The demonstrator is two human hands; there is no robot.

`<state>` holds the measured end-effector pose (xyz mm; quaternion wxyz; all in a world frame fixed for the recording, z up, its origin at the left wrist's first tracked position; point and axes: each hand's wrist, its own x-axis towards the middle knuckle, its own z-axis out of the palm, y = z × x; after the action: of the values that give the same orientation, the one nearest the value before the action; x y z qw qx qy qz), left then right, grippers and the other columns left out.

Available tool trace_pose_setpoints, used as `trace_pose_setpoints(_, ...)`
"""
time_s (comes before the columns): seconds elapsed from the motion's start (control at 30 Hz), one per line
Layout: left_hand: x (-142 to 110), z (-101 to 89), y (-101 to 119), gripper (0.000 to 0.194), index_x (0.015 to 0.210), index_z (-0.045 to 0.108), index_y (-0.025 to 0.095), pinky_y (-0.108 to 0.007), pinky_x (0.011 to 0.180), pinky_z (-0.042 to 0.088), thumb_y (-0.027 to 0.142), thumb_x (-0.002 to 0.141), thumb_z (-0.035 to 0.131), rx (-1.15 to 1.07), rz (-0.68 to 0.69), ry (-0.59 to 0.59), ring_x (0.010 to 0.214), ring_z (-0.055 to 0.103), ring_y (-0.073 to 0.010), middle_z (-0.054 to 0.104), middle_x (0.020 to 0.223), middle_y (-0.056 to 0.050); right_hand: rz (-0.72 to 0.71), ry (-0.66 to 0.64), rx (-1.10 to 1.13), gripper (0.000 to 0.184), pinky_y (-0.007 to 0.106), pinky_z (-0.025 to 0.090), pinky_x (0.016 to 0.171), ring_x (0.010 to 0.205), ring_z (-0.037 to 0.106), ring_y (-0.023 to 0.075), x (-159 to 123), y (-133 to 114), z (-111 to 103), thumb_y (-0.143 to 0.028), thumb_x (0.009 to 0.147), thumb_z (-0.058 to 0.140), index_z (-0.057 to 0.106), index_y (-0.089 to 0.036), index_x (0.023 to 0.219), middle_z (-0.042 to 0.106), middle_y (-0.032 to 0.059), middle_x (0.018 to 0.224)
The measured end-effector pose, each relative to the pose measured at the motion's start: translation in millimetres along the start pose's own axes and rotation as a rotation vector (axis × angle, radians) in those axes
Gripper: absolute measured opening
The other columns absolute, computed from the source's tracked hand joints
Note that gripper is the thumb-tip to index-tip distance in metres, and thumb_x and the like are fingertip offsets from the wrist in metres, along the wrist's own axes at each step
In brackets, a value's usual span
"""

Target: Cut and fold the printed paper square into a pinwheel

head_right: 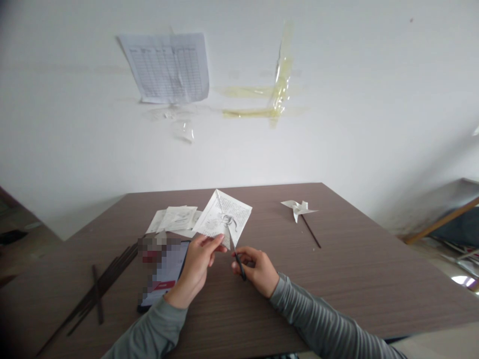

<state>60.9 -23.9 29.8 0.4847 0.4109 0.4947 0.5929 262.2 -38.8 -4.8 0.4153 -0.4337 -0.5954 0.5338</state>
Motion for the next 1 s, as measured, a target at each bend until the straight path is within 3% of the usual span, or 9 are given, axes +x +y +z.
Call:
trace_pose_setpoints(0.2,-1,0.6,2,0.041,0.076,0.079,0.023,-0.022,0.046,0.028,0.054,0.069,0.104,0.001,0.009,0.008,0.054,0.071,-0.0169,0.083,0.069,-0.006,0.008,0.018,-0.012,0.072,0.052,0.07,0.074,0.077,0.08,0.0376,-2,-7,2,-0.089,0.07,0.11,0.088,-0.03,0.105,0.086,0.0103,0.08)
trace_pose_setpoints(0.5,0,-0.7,0,0.045,0.079,0.078,0.024,-0.02,0.045,0.031,0.055,0.068,0.108,-0.013,-0.001,-0.005,0.063,0.082,-0.0224,0.085,0.072,-0.005,-0.009,0.026,-0.018,0.075,0.051,0.072,0.077,0.079,0.083,0.0379,-1,-4,2,-0.091,0.071,0.109,0.092,-0.029,0.109,0.089,0.0114,0.085)
trace_pose_setpoints(0.73,-1,-1.2,0,0.044,0.08,0.079,0.022,-0.021,0.046,0.03,0.055,0.068,0.106,-0.001,-0.01,0.002,0.062,0.08,-0.022,0.085,0.072,-0.006,-0.01,0.019,-0.003,0.072,0.05,0.071,0.074,0.081,0.084,0.0393,-2,-5,2,-0.088,0.072,0.11,0.091,-0.028,0.108,0.088,0.0124,0.085)
trace_pose_setpoints(1.0,-1,-0.6,0,0.044,0.082,0.078,0.023,-0.021,0.046,0.029,0.053,0.07,0.108,0.003,-0.011,0.0,0.064,0.082,-0.0231,0.086,0.076,-0.006,-0.025,-0.001,0.004,0.067,0.047,0.067,0.071,0.072,0.074,0.0304,0,4,0,-0.082,0.078,0.109,0.087,-0.028,0.109,0.084,0.0075,0.08)
